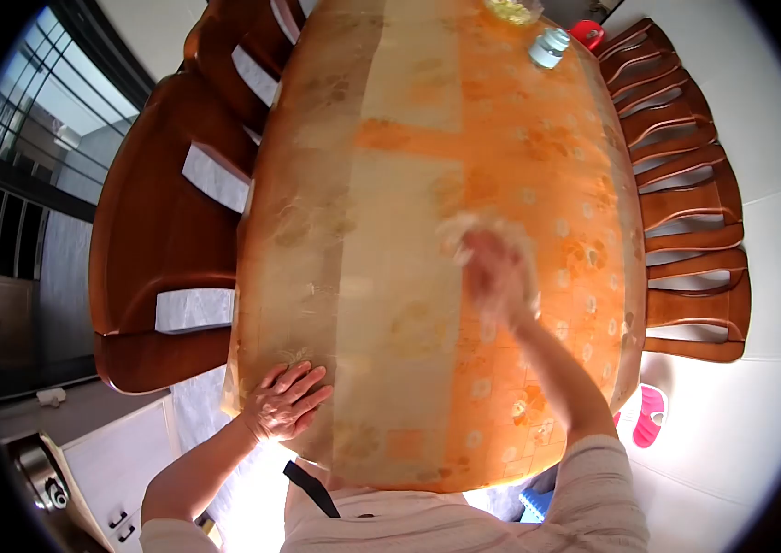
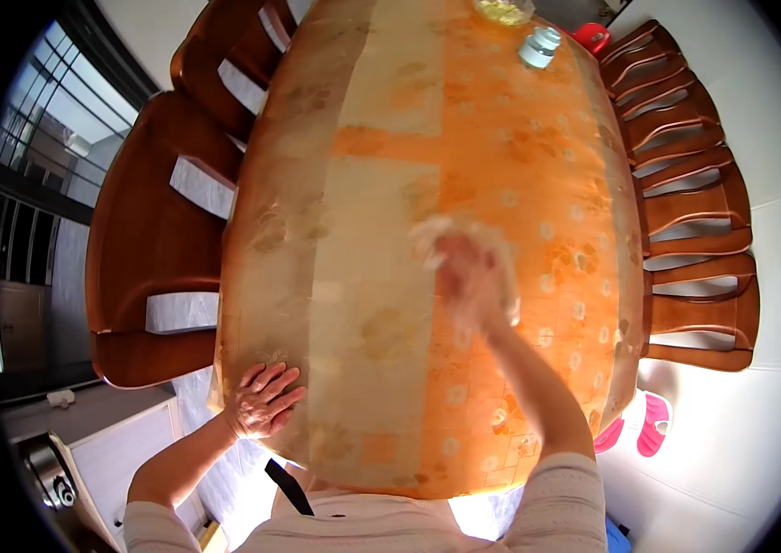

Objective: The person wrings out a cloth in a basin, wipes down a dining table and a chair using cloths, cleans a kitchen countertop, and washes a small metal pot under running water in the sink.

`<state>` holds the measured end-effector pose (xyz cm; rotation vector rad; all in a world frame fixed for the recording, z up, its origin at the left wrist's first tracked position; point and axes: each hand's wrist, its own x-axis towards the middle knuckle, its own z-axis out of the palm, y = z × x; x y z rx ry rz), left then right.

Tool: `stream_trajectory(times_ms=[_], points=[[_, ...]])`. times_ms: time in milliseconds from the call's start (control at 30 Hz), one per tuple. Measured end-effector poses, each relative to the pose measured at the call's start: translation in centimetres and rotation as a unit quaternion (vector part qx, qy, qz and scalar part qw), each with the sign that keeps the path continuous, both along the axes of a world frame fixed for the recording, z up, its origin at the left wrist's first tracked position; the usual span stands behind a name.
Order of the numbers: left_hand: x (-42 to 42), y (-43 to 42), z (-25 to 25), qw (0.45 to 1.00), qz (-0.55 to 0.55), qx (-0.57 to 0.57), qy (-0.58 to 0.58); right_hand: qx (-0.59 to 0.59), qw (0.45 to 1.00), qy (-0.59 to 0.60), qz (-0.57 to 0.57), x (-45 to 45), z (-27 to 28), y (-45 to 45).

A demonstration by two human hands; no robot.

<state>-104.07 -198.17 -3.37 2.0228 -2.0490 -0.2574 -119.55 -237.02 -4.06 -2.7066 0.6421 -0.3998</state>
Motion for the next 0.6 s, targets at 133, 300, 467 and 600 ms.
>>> stream_trajectory(times_ms=[133, 300, 467, 600], points=[[0.1, -0.2, 0.4, 1.000, 0.001, 0.007, 0.011, -0.031, 0.995, -0.046, -0.088, 7.1, -2.6, -5.5], [-0.1, 0.2, -0.1, 1.000, 0.002, -0.014, 0.009, 0.023, 0.988, -0.053, 0.143, 5.6, -1.6, 4.8], [0.1, 0.0, 0.2, 1.000, 0.008, -0.009, 0.015, 0.020, 0.966, -0.019, 0.257, -1.7, -0.6, 10.9], [0.3, 0.2, 0.2, 0.999, 0.009, -0.004, 0.032, 0.009, 0.990, 0.029, 0.137, 3.6, -1.6, 0.6]])
